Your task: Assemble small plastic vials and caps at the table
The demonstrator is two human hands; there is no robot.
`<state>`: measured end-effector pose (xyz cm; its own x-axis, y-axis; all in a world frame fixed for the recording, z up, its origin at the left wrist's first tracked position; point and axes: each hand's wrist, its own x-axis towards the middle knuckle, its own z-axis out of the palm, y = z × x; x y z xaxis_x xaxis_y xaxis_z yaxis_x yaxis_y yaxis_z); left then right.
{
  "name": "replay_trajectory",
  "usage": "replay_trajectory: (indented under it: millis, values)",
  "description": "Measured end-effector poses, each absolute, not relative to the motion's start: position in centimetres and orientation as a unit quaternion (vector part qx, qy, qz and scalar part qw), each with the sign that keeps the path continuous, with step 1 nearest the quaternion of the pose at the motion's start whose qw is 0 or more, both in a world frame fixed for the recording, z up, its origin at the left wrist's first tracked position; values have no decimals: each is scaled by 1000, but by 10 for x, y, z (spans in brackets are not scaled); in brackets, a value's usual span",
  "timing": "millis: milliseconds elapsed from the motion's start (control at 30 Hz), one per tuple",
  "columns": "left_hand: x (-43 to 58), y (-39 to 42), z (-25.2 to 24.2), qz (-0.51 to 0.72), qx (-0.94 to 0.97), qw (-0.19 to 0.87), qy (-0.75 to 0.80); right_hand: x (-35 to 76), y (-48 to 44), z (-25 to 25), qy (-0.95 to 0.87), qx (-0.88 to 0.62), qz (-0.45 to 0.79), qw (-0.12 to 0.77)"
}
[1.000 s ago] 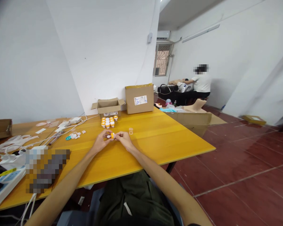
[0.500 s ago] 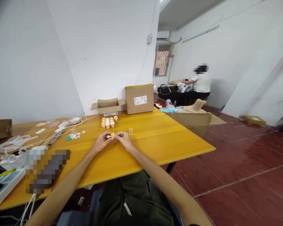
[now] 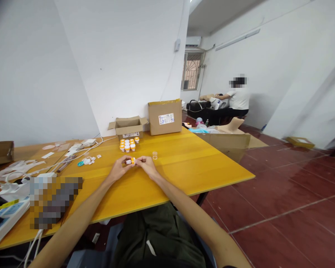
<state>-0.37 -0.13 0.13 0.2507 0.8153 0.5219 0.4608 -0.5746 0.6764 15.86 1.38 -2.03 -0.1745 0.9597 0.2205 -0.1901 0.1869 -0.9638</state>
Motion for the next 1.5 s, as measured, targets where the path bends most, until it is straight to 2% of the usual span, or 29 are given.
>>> replay_trajectory:
  millis: [433, 833, 1500]
  values:
    - [-3, -1, 3, 435, 763, 198, 435, 158, 14, -21, -554, -344, 527, 545]
    - [-3, -3, 5, 436, 744, 247, 441, 157, 11, -18, -553, -346, 522, 550]
    - [-5, 0, 1, 456, 764, 203, 408, 159, 10, -18, -556, -343, 528, 542]
